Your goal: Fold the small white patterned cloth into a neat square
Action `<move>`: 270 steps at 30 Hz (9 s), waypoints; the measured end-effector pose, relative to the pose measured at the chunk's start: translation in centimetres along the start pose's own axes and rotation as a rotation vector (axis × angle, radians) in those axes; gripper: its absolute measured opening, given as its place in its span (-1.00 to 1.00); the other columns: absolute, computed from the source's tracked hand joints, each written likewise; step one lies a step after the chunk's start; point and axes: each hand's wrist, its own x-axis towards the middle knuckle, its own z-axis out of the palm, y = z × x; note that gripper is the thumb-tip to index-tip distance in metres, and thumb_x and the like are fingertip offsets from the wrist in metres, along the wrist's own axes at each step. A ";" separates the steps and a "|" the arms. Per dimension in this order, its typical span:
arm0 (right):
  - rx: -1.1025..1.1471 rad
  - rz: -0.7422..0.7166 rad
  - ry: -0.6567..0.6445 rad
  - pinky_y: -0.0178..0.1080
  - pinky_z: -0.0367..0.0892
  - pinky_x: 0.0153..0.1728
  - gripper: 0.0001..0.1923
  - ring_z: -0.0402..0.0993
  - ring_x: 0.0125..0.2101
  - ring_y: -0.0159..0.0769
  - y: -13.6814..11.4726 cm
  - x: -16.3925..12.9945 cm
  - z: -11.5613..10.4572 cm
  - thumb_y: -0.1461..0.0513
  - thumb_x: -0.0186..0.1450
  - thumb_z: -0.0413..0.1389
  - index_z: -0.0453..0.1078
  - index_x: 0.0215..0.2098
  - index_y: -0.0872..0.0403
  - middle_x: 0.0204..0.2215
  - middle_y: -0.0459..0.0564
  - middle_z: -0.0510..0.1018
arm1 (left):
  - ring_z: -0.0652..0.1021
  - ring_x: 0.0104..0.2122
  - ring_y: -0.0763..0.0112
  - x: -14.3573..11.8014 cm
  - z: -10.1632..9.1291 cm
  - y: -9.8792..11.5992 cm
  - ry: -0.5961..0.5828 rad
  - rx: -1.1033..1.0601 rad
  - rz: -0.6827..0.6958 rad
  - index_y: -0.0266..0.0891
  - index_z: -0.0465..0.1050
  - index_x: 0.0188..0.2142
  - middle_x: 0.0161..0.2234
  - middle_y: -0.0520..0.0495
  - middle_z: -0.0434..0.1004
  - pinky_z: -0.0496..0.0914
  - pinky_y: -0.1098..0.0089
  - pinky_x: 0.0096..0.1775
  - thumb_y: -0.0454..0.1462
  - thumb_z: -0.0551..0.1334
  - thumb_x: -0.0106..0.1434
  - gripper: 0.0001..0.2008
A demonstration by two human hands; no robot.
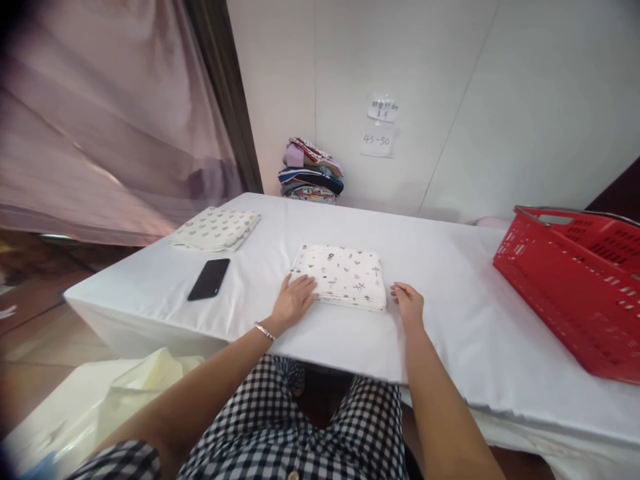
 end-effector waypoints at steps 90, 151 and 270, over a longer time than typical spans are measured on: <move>-0.695 -0.811 -0.312 -0.12 0.15 -0.09 -0.83 0.37 -0.18 -0.22 -2.3 -5.2 3.0 0.22 0.30 -0.01 0.39 -0.19 0.05 -0.24 0.01 0.51 | 0.41 -0.22 0.29 2.4 2.5 2.9 0.206 -0.136 0.127 -0.20 0.46 -0.32 -0.27 -0.06 0.50 0.26 0.23 -0.17 -0.27 0.09 0.30 -0.83; -0.474 -0.401 -0.200 -0.25 0.30 -0.32 -0.76 0.37 -0.41 -0.33 -1.0 -5.3 0.0 0.19 0.19 0.03 0.45 -0.23 0.07 -0.37 -0.05 0.44 | 0.42 -0.25 0.30 2.4 3.1 2.0 0.204 -0.203 0.190 -0.19 0.45 -0.31 -0.30 -0.06 0.48 0.33 0.25 -0.19 -0.26 0.14 0.27 -0.88; -0.751 -0.739 -0.419 -0.17 0.18 -0.18 -0.80 0.32 -0.21 -0.21 -3.8 -7.2 4.8 0.26 0.30 -0.03 0.42 -0.20 0.05 -0.24 0.02 0.47 | 0.37 -0.28 0.33 1.4 2.1 2.8 0.169 -0.195 0.142 -0.20 0.44 -0.37 -0.36 -0.05 0.42 0.24 0.28 -0.22 -0.33 0.12 0.26 -0.87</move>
